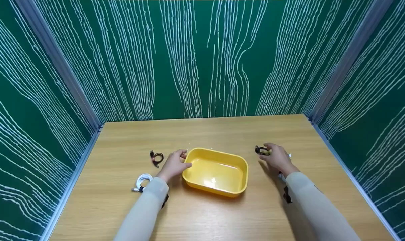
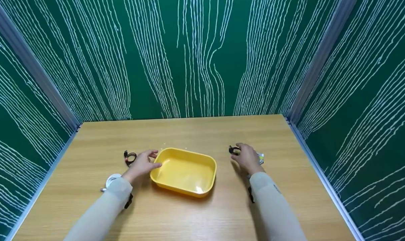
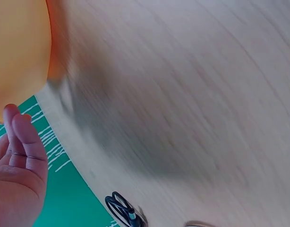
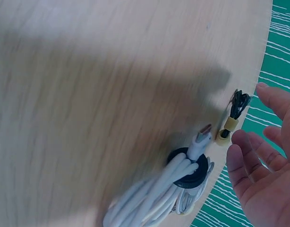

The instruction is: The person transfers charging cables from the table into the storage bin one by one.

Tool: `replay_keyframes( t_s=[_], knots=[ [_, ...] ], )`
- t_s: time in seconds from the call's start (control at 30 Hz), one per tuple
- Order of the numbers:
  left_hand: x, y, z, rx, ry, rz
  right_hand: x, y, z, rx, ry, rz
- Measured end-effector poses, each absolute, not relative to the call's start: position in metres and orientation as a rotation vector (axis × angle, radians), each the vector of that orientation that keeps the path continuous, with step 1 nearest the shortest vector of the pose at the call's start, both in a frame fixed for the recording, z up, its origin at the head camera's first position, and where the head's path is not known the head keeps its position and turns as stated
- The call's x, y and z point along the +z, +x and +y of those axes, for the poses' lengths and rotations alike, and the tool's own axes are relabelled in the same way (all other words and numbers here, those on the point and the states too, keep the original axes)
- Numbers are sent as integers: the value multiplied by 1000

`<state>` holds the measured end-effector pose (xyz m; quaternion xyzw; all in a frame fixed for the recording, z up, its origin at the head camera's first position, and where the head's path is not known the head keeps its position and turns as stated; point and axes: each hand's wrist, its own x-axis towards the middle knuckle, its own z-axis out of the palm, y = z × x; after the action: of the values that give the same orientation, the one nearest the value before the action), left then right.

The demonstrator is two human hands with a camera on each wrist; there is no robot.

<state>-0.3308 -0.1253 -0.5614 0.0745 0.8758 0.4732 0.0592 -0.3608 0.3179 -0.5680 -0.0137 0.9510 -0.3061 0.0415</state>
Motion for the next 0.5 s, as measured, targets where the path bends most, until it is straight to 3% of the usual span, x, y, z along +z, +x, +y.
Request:
replay_keyframes(
  t_s=[0.5],
  knots=[
    [-574,-336,-122,1543,277,2670,-576,-366,317,-965,-49,2873]
  ],
)
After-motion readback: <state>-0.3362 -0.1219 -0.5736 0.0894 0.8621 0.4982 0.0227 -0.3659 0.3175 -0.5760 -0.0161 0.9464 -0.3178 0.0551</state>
